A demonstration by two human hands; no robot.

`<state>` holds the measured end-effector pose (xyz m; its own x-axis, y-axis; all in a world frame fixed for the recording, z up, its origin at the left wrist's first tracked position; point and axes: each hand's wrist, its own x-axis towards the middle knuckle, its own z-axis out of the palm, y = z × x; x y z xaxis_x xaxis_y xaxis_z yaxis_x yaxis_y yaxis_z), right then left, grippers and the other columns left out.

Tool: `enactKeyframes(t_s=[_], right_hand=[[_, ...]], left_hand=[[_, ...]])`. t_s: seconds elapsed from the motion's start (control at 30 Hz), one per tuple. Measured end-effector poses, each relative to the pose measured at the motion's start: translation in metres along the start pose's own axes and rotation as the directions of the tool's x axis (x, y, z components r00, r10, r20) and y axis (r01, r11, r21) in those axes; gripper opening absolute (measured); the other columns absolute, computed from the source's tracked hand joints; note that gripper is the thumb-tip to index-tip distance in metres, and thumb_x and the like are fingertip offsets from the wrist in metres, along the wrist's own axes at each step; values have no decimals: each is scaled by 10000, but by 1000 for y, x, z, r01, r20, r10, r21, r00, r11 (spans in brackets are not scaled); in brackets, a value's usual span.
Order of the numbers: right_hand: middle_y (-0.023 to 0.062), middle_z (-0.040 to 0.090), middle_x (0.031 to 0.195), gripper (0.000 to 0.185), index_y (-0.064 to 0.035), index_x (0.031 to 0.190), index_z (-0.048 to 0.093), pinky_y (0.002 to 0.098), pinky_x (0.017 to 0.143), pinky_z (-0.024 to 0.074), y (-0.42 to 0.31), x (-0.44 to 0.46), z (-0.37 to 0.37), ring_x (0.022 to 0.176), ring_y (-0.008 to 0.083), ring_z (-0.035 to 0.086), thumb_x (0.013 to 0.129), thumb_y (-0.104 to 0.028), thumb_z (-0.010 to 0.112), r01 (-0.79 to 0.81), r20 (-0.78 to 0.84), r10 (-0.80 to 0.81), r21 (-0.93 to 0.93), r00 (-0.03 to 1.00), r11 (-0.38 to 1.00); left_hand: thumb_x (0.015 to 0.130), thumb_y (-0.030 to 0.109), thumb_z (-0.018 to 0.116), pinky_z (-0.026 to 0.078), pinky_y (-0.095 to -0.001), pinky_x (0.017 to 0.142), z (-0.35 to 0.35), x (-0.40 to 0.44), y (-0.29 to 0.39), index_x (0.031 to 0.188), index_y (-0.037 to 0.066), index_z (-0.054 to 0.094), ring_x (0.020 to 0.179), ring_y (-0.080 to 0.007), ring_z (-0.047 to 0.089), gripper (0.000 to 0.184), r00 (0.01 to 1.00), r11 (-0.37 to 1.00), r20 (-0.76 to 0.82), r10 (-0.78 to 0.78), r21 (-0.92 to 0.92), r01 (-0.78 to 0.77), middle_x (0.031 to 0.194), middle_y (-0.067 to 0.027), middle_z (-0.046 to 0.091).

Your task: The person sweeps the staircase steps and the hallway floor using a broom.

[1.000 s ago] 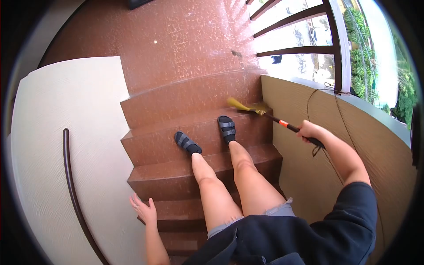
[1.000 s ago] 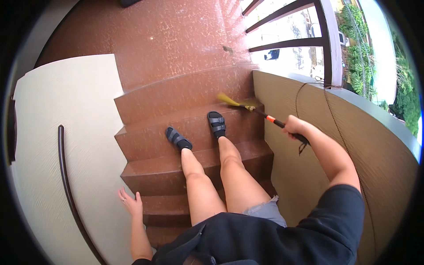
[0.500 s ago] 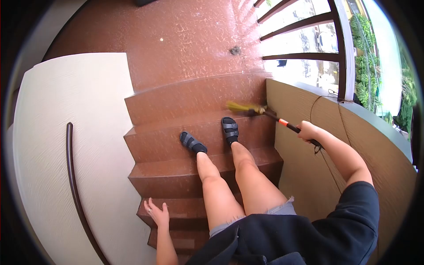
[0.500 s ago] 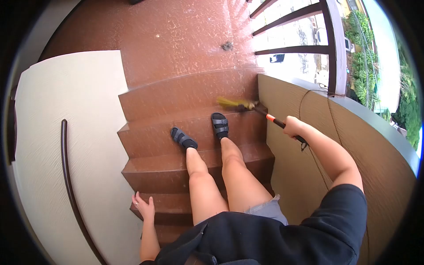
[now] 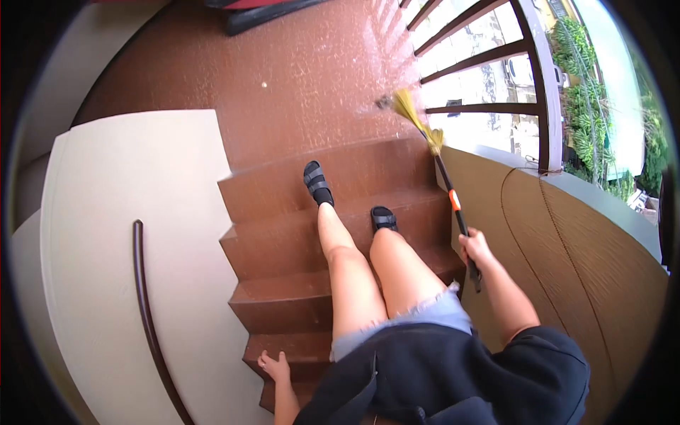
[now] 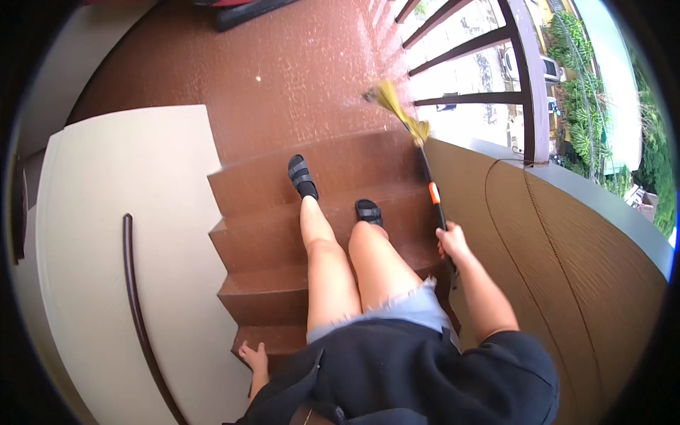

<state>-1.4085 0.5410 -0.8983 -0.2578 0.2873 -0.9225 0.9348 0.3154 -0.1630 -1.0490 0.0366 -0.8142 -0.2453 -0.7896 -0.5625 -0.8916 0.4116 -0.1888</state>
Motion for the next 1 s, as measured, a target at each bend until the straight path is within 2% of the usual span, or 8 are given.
enactKeyframes(t_s=[0.13,0.23,0.33,0.47,0.6,0.77,0.87,1.0], right_hand=[[70,410,411,251,-45,608,416,320,322,317,-1,65,79,312,187,383,830,-155,453,-125,133,86,328,987,936],[43,389,403,237,-80,531,395,277,312,307,-20,240,152,297,178,360,760,-66,451,-551,532,183,699,827,455],[0,365,428,202,-85,532,403,245,301,288,-143,162,198,318,126,368,706,17,421,-275,333,74,610,940,743],[-21,428,457,228,-68,552,469,221,348,331,-160,122,160,358,77,402,771,-57,531,-156,287,7,500,958,852],[19,482,558,504,5,1203,414,212,357,360,-158,53,102,410,69,438,724,11,570,87,44,-118,436,992,896],[20,436,507,646,-61,1334,219,243,343,365,-175,145,70,388,99,428,768,-29,528,89,-103,-55,366,993,926],[37,408,452,91,-47,729,428,273,328,324,-186,308,88,343,153,420,766,-68,508,165,-78,-145,484,986,860],[-8,350,469,207,-116,576,370,257,360,291,-250,426,229,376,117,351,752,-57,461,0,-27,29,733,999,680]], left_hand=[[661,237,677,348,-436,884,37,61,35,1168,-17,352,1054,-414,364,654,984,975,117,-131,-162,149,1220,-247,252],[656,264,679,357,-423,879,97,176,75,1154,-3,383,1036,-401,388,638,965,980,180,191,-80,-180,1211,-244,265],[718,276,632,360,-399,882,50,301,160,1144,7,414,1051,-336,420,549,618,623,77,782,-138,-770,1157,-214,383],[843,258,517,391,-313,834,-72,363,266,1100,26,474,957,-194,499,349,914,595,-75,399,-737,-320,1010,-101,534],[854,244,505,401,-288,813,-127,360,311,1080,24,492,929,-175,500,316,918,627,39,395,-742,-239,1025,-83,531],[840,238,526,421,-287,800,-36,397,219,1068,9,509,928,-170,516,324,893,960,430,136,-280,-11,1013,-108,555],[831,228,543,424,-280,794,-11,351,245,1056,-2,521,902,-168,526,323,839,980,514,176,-170,-101,979,-99,565],[826,208,554,418,-278,804,6,324,268,1039,-10,535,891,-179,536,306,779,957,577,247,-271,-103,967,-103,574]])
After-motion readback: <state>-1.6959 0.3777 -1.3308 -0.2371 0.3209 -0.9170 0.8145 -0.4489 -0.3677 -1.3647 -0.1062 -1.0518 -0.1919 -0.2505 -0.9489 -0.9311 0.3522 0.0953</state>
